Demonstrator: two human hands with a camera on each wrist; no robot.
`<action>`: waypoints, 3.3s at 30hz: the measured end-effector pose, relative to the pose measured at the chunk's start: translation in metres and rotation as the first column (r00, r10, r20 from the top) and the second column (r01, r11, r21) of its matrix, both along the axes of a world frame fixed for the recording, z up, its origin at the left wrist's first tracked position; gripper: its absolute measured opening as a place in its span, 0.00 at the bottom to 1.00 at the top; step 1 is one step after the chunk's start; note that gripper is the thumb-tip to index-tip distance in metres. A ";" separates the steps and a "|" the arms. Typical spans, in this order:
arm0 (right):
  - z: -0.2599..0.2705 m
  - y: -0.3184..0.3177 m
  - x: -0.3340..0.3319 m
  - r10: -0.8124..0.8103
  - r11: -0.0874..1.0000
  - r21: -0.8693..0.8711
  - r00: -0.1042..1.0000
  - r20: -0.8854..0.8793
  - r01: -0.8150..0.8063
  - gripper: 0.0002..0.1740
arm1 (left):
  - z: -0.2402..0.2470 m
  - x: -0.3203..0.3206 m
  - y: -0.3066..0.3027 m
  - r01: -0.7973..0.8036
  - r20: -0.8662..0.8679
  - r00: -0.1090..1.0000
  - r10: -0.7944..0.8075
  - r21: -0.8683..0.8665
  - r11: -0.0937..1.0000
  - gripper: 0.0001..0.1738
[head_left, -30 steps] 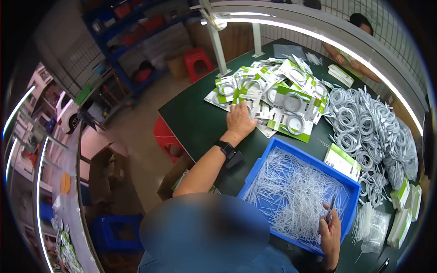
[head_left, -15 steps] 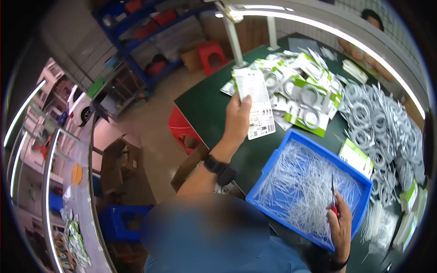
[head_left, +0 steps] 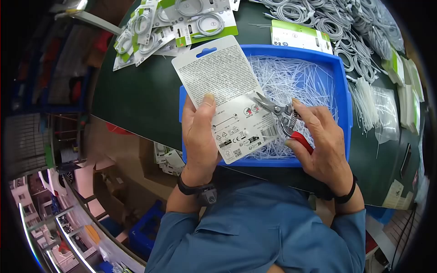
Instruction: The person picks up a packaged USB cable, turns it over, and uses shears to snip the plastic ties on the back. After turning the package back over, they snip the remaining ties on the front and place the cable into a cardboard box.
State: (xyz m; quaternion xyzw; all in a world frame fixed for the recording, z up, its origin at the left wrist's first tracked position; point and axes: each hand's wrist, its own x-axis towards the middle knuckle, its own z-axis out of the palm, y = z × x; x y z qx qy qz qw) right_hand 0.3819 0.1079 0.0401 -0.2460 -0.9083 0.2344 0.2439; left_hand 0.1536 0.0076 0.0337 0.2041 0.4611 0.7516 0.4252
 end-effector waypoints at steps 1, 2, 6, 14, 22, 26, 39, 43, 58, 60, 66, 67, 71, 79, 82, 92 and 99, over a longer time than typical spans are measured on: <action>-0.001 0.001 0.001 -0.016 1.000 0.014 1.000 0.012 0.016 0.45 | -0.001 0.002 0.002 0.007 -0.021 1.000 -0.007 -0.005 1.000 0.24; -0.003 0.001 0.002 -0.018 1.000 0.016 1.000 0.001 0.018 0.45 | -0.002 0.004 0.004 0.012 -0.042 0.999 -0.012 -0.009 1.000 0.24; -0.009 0.003 0.004 -0.028 0.999 0.026 0.999 -0.015 0.028 0.46 | -0.006 0.011 0.008 0.047 -0.101 0.994 -0.048 -0.012 0.999 0.24; -0.017 -0.006 0.007 -0.077 0.995 0.073 0.994 0.076 0.072 0.49 | -0.019 0.025 0.007 0.068 -0.016 0.998 -0.068 -0.002 0.998 0.25; -0.021 -0.022 0.014 -0.093 0.994 -0.049 0.988 0.123 0.100 0.47 | -0.029 0.029 0.003 0.123 0.012 0.992 -0.123 -0.028 0.992 0.24; -0.028 -0.026 0.015 -0.072 0.989 -0.119 0.992 0.105 0.084 0.45 | -0.031 0.026 0.001 0.122 0.049 0.992 -0.119 -0.086 0.989 0.25; -0.024 -0.027 0.003 0.052 0.978 -0.205 0.999 0.006 -0.050 0.47 | -0.034 0.028 0.001 0.187 0.057 0.981 -0.183 -0.075 0.979 0.28; -0.026 -0.027 0.001 0.043 0.980 -0.195 0.999 0.012 -0.040 0.46 | -0.036 0.032 0.002 0.178 0.032 0.984 -0.176 -0.054 0.983 0.28; -0.033 -0.030 0.009 0.039 0.967 -0.253 0.999 0.006 -0.036 0.45 | -0.037 0.013 -0.006 0.028 -0.112 0.993 -0.046 -0.153 0.988 0.31; -0.031 -0.027 0.014 0.057 0.964 -0.261 0.998 0.026 -0.048 0.46 | -0.035 0.001 -0.010 0.000 -0.049 0.999 -0.005 -0.102 0.995 0.32; -0.029 -0.031 0.011 0.105 0.957 -0.276 0.994 0.036 -0.091 0.46 | -0.031 -0.003 -0.012 -0.046 0.046 0.998 0.049 -0.072 0.996 0.29; -0.028 -0.032 0.009 0.109 0.957 -0.274 0.994 0.025 -0.098 0.46 | -0.034 -0.002 -0.012 -0.049 0.057 0.997 0.053 -0.069 0.996 0.29; -0.029 -0.035 0.005 0.097 0.969 -0.232 0.994 0.043 -0.085 0.46 | -0.033 0.003 -0.011 -0.059 0.073 0.995 0.064 -0.068 0.996 0.29; -0.030 -0.044 0.004 0.071 0.990 -0.125 0.995 0.077 -0.061 0.49 | -0.035 0.009 -0.010 -0.107 0.072 0.991 0.111 -0.050 0.993 0.31; -0.033 -0.048 0.006 0.078 0.985 -0.161 0.995 0.056 -0.068 0.50 | -0.035 0.010 -0.010 -0.098 0.059 0.993 0.102 -0.057 0.994 0.31; -0.033 -0.046 0.005 0.086 0.982 -0.173 0.996 0.036 -0.078 0.47 | -0.032 0.006 -0.014 -0.047 0.027 0.998 0.048 -0.052 0.998 0.31; -0.026 -0.038 0.010 0.060 0.960 -0.269 0.997 -0.056 -0.073 0.44 | -0.032 -0.015 -0.028 0.085 -0.090 0.992 -0.084 0.013 0.996 0.23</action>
